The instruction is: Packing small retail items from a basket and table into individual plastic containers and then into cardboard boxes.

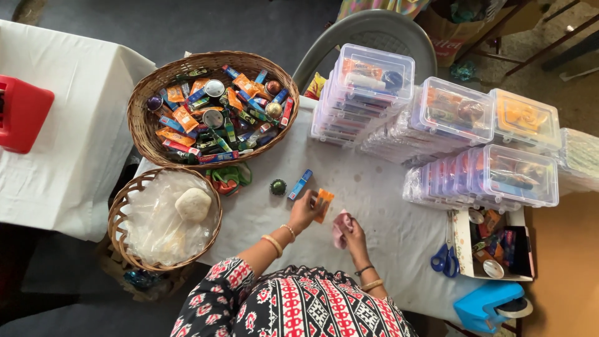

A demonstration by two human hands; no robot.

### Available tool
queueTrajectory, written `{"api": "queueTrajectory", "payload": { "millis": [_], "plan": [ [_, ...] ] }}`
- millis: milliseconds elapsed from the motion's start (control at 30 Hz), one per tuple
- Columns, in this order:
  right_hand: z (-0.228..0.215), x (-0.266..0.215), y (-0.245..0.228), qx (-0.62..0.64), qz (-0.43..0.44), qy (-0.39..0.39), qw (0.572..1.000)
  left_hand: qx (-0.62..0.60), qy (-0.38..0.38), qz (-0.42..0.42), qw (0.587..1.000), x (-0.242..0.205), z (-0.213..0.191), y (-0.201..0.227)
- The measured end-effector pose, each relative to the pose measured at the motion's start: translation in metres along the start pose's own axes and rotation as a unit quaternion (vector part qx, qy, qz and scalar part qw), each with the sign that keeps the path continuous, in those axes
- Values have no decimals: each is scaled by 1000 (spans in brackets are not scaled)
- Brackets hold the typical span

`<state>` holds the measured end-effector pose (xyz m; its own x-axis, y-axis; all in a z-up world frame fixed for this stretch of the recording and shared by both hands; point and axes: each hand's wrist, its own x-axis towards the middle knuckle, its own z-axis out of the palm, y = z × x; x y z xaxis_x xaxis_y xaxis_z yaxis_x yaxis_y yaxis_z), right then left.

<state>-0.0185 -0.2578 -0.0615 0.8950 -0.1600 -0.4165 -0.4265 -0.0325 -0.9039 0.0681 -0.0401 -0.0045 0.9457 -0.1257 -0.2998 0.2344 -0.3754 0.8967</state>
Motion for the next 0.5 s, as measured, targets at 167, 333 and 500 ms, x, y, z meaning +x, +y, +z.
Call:
{"api": "queueTrajectory", "payload": {
  "millis": [167,333,500],
  "plan": [
    [-33,-5,18,-201,4,76,977,35,-6,28,999,35,5,-27],
    [-56,-9,49,-160,16,98,982,172,31,94,980,45,11,-68],
    [-48,-8,37,-189,25,108,976,185,58,70,978,15,-49,5]
  ]
}}
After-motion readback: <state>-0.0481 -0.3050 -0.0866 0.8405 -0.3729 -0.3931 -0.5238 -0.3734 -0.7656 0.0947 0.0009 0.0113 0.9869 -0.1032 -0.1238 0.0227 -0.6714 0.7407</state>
